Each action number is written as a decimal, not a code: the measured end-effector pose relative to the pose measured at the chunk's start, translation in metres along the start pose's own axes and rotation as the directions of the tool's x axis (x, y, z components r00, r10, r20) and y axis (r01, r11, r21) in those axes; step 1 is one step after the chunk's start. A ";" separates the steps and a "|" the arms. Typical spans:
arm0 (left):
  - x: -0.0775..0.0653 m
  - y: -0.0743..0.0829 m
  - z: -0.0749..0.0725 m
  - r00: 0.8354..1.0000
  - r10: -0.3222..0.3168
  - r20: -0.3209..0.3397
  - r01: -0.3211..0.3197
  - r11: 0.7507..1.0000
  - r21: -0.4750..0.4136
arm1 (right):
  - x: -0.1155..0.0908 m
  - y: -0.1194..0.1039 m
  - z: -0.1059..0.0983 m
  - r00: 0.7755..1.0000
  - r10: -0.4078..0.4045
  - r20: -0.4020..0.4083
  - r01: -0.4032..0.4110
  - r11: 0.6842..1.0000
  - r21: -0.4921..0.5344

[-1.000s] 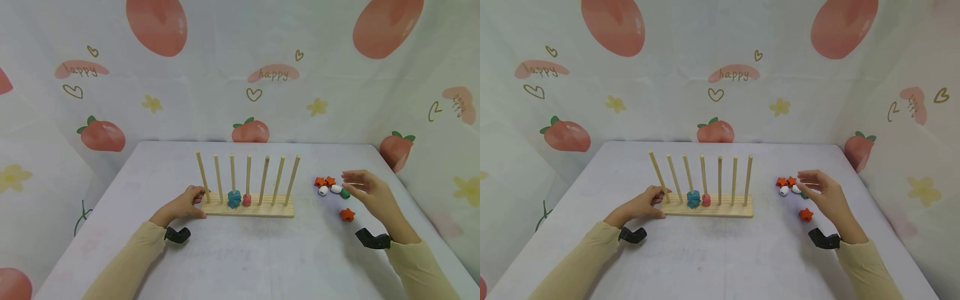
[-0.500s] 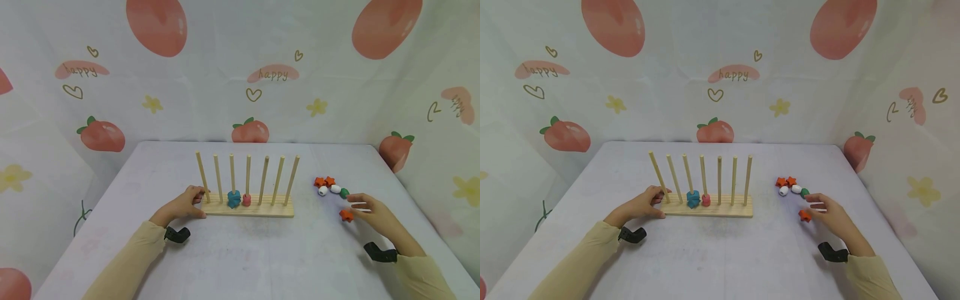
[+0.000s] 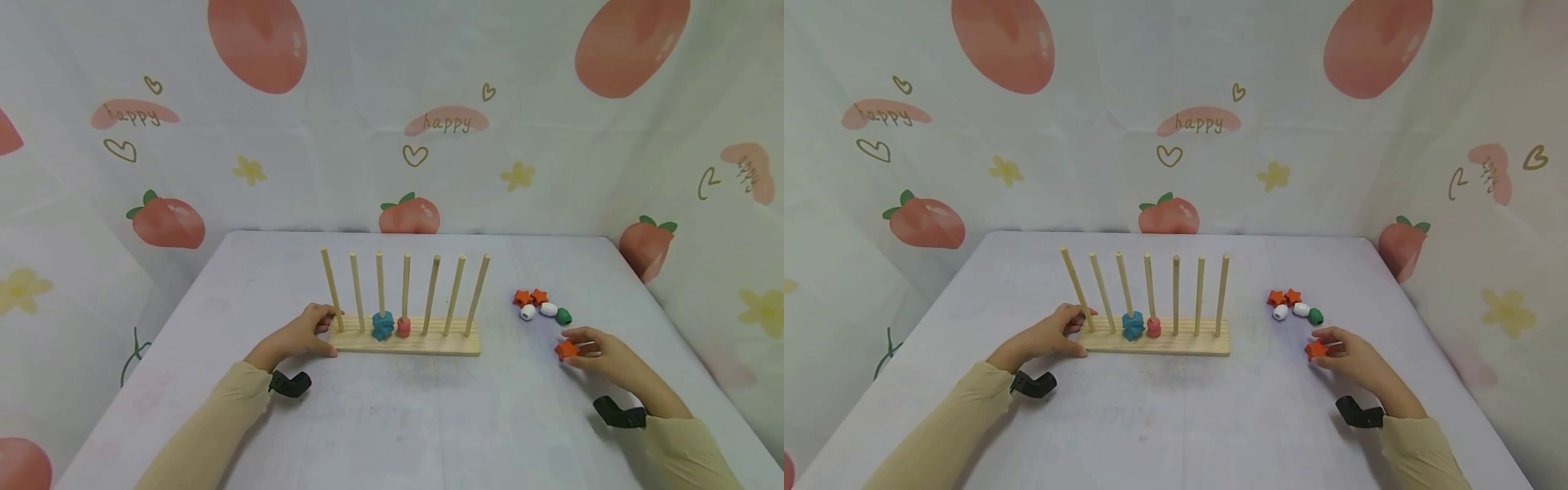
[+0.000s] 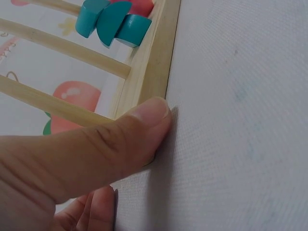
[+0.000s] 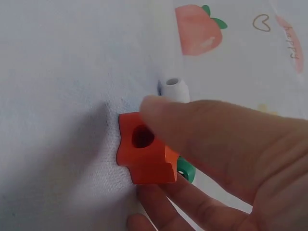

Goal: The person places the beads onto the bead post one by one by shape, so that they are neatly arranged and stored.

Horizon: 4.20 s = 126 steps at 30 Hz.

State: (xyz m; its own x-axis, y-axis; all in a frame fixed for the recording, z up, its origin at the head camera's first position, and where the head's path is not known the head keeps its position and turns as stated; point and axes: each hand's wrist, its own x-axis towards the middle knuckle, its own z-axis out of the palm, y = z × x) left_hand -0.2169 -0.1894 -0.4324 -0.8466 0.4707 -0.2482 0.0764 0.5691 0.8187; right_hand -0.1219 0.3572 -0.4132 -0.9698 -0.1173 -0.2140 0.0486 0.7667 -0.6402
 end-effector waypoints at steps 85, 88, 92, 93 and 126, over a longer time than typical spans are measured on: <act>-0.002 0.002 0.000 1.000 -0.009 -0.008 0.009 1.000 0.028 | 0.013 -0.106 0.010 0.862 -0.358 -0.359 0.431 0.890 0.147; -0.002 0.002 0.000 1.000 0.002 -0.006 -0.002 0.999 0.034 | 0.010 -0.112 0.011 0.852 -0.372 -0.368 0.460 0.869 0.185; -0.002 0.001 0.000 1.000 0.003 -0.004 -0.003 1.000 0.028 | 0.008 -0.120 0.010 0.810 -0.422 -0.407 0.529 0.825 0.198; -0.002 0.001 0.001 1.000 0.004 -0.003 -0.004 1.000 0.027 | 0.008 -0.122 0.009 0.799 -0.434 -0.417 0.545 0.815 0.197; -0.001 0.001 -0.001 1.000 0.005 0.009 -0.005 1.000 0.016 | 0.024 -0.209 -0.004 0.582 -0.595 -0.554 0.793 0.567 0.224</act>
State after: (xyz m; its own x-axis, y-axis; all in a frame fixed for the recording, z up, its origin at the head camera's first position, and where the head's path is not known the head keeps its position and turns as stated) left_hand -0.2166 -0.1900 -0.4312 -0.8414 0.4795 -0.2493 0.0889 0.5777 0.8114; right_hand -0.1560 0.1968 -0.2817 -0.7260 -0.1745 0.6652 -0.6876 0.2009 -0.6978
